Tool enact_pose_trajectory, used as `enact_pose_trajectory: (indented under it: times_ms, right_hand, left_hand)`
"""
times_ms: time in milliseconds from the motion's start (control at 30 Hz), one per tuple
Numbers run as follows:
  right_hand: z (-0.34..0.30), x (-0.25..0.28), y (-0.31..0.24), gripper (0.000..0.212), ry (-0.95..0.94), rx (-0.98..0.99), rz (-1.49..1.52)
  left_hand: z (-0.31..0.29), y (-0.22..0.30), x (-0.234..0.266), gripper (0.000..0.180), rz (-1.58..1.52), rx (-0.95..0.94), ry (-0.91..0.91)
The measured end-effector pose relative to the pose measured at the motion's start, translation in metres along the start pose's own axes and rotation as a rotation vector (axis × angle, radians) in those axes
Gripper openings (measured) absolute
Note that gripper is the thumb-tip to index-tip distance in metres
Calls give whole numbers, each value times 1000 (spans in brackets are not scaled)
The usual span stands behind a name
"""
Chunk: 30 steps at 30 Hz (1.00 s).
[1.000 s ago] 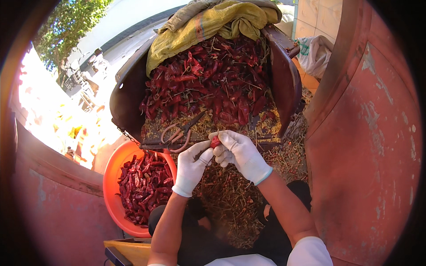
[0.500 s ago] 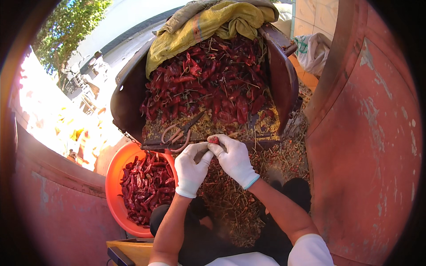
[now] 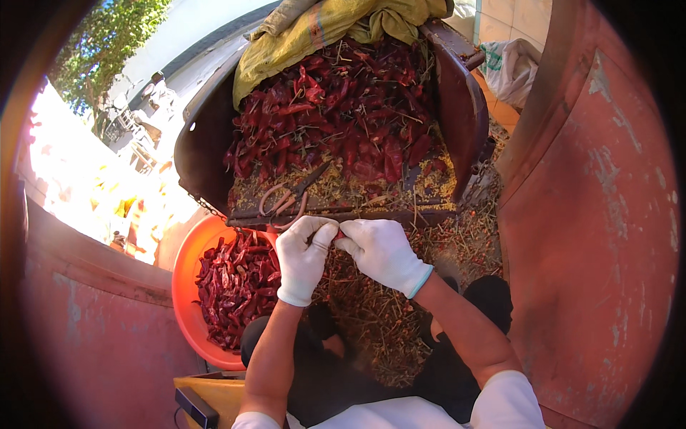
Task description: The person uses a small blade to slit dried red peppers and removes the seeds by hand into a pile.
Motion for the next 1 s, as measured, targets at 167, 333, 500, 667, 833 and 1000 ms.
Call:
enact_pose_trajectory:
  times_ms: [167, 333, 500, 667, 833, 1000]
  right_hand:
    - [1, 4, -3, 16, -37, -7, 139]
    - [0, 1, 4, 20, -107, -211, 535]
    - [-1, 4, 22, 29, -70, -349, 526]
    - [2, 10, 16, 21, 0, -235, 309]
    - [1, 8, -6, 17, 61, 16, 12]
    - [0, -2, -4, 17, 25, 16, -44]
  left_hand:
    - [-18, -46, -20, 19, -817, 631, -32]
    - [-3, -63, 3, 24, -1184, 582, 138]
    - [1, -39, 14, 30, -503, 468, 63]
    - [1, -11, -3, 27, -347, 280, -69]
    - [-3, -32, -5, 25, -199, 363, -75]
    - [9, -53, 2, 24, -45, 379, -16]
Point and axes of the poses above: each hand's wrist, its own z-axis towards the middle knuckle, its own x-axis out of the back of the hand, y = z × x, the point moved 10 cm from there along z, towards the middle knuckle, and after that the axes turned 1 degree about y, right-handed, at the moved point
